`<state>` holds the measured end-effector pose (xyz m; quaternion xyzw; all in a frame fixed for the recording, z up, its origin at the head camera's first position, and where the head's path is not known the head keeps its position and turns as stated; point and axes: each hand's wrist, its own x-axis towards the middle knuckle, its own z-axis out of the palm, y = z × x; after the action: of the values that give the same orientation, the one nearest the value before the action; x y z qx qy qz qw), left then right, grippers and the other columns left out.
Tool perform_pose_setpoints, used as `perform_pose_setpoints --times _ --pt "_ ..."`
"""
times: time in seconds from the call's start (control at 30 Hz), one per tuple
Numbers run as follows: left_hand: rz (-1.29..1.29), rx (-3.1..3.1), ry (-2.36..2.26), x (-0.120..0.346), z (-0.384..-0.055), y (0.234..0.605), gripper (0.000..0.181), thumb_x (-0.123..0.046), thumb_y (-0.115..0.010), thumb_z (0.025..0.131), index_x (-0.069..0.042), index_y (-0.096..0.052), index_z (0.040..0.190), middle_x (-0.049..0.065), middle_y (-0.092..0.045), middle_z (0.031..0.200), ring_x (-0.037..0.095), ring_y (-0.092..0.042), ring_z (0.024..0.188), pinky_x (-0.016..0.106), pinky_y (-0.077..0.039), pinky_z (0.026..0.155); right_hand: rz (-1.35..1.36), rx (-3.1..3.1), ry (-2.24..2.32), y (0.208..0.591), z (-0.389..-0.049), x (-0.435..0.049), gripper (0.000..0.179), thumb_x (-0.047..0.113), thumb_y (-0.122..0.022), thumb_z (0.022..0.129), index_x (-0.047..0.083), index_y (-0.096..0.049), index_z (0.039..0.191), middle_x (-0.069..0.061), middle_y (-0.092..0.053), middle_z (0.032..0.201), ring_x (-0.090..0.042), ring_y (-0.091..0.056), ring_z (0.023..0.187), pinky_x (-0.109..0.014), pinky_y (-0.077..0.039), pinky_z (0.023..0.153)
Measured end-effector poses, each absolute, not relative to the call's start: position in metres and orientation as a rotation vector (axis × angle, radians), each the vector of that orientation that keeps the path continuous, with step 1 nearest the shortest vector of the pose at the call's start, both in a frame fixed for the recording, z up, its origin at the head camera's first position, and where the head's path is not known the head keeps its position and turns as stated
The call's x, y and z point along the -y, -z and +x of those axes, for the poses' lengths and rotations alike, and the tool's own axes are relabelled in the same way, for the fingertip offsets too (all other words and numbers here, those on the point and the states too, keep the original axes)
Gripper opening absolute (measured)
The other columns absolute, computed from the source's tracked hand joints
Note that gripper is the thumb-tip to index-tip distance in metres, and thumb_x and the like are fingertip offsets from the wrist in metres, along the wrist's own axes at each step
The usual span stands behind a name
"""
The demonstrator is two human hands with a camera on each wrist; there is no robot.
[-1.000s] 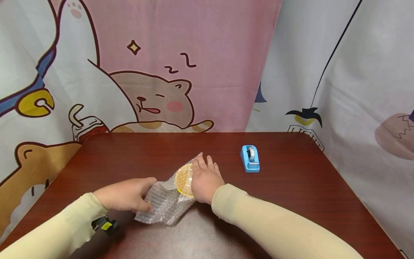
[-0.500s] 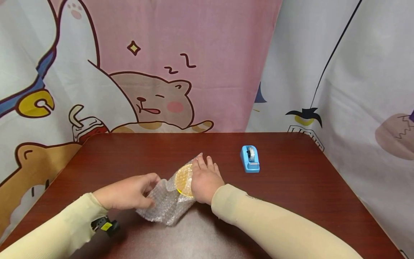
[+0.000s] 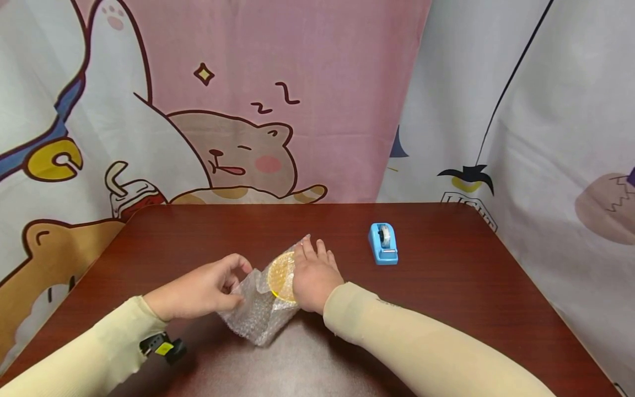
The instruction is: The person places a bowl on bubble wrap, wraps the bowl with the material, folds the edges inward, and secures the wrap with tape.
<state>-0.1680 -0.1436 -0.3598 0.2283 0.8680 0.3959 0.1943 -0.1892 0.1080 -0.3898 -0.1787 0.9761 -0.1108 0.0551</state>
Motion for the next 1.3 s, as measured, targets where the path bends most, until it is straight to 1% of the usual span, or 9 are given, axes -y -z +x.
perform_pose_setpoints --times 0.2,0.37,0.5,0.63,0.7,0.83,1.03,1.13,1.3 --pt "0.682 -2.444 -1.153 0.142 -0.169 0.359 0.051 -0.011 -0.077 0.091 -0.007 -0.048 0.133 -0.001 -0.061 0.072 0.011 -0.054 0.061 0.025 -0.048 0.054 -0.544 -2.962 0.325 0.389 -0.189 -0.108 0.059 0.021 -0.041 0.111 -0.002 -0.029 0.164 -0.020 -0.017 0.175 -0.048 -0.016 0.161 -0.062 -0.023 0.129" --pt "0.763 -2.481 -1.162 0.138 -0.169 0.357 0.045 -0.012 -0.076 0.093 -0.009 -0.052 0.131 -0.004 -0.060 0.070 0.007 -0.053 0.057 0.025 -0.048 0.054 -0.551 -2.965 0.323 0.389 -0.187 -0.108 0.058 0.020 -0.040 0.111 -0.003 -0.030 0.163 -0.021 -0.019 0.175 -0.048 -0.017 0.161 -0.062 -0.024 0.128" --pt "0.870 -2.511 -1.171 0.135 -0.170 0.357 0.032 -0.010 -0.075 0.094 -0.009 -0.061 0.123 -0.006 -0.056 0.071 0.006 -0.050 0.058 0.024 -0.047 0.056 -0.546 -2.963 0.329 0.389 -0.187 -0.108 0.058 0.020 -0.041 0.111 -0.003 -0.030 0.164 -0.021 -0.018 0.175 -0.048 -0.017 0.161 -0.061 -0.024 0.129" --pt "0.946 -2.526 -1.190 0.131 -0.172 0.358 0.012 -0.009 -0.072 0.096 -0.013 -0.071 0.108 -0.007 -0.064 0.081 0.006 -0.056 0.070 0.023 -0.050 0.064 -0.543 -2.964 0.325 0.390 -0.188 -0.108 0.059 0.020 -0.041 0.111 -0.003 -0.029 0.164 -0.021 -0.018 0.175 -0.048 -0.017 0.161 -0.061 -0.024 0.129" --pt "0.961 -2.540 -1.189 0.129 -0.172 0.358 0.008 -0.010 -0.071 0.098 -0.015 -0.074 0.102 -0.009 -0.069 0.087 0.006 -0.060 0.077 0.023 -0.052 0.068 -0.546 -2.967 0.322 0.390 -0.189 -0.107 0.059 0.020 -0.042 0.111 -0.003 -0.030 0.164 -0.021 -0.019 0.175 -0.048 -0.017 0.161 -0.061 -0.025 0.128" --pt "0.976 -2.562 -1.196 0.125 -0.173 0.357 0.009 -0.011 -0.070 0.100 -0.018 -0.075 0.098 -0.009 -0.072 0.094 0.006 -0.062 0.083 0.024 -0.054 0.075 -0.549 -2.965 0.300 0.390 -0.189 -0.107 0.060 0.018 -0.044 0.109 -0.003 -0.029 0.164 -0.021 -0.019 0.175 -0.047 -0.017 0.161 -0.061 -0.026 0.128" --pt "0.918 -2.562 -1.233 0.122 -0.173 0.357 0.011 -0.010 -0.066 0.100 -0.015 -0.075 0.104 -0.005 -0.073 0.102 0.009 -0.063 0.086 0.024 -0.054 0.077 -0.541 -2.951 0.287 0.389 -0.189 -0.107 0.063 0.017 -0.047 0.107 -0.003 -0.028 0.164 -0.021 -0.017 0.175 -0.048 -0.015 0.161 -0.060 -0.024 0.129" --pt "0.902 -2.545 -1.253 0.121 -0.172 0.357 0.021 -0.005 -0.059 0.099 -0.011 -0.075 0.111 -0.001 -0.074 0.109 0.011 -0.063 0.089 0.023 -0.053 0.077 -0.546 -2.948 0.286 0.388 -0.189 -0.107 0.063 0.017 -0.048 0.107 -0.003 -0.029 0.164 -0.021 -0.017 0.175 -0.048 -0.016 0.161 -0.059 -0.024 0.129" --pt "0.928 -2.514 -1.269 0.118 -0.173 0.357 0.039 0.004 -0.050 0.092 -0.007 -0.071 0.124 0.004 -0.074 0.121 0.014 -0.063 0.098 0.024 -0.053 0.084 -0.549 -2.948 0.272 0.387 -0.189 -0.107 0.064 0.018 -0.048 0.107 -0.003 -0.028 0.164 -0.020 -0.016 0.175 -0.049 -0.017 0.160 -0.059 -0.025 0.129"
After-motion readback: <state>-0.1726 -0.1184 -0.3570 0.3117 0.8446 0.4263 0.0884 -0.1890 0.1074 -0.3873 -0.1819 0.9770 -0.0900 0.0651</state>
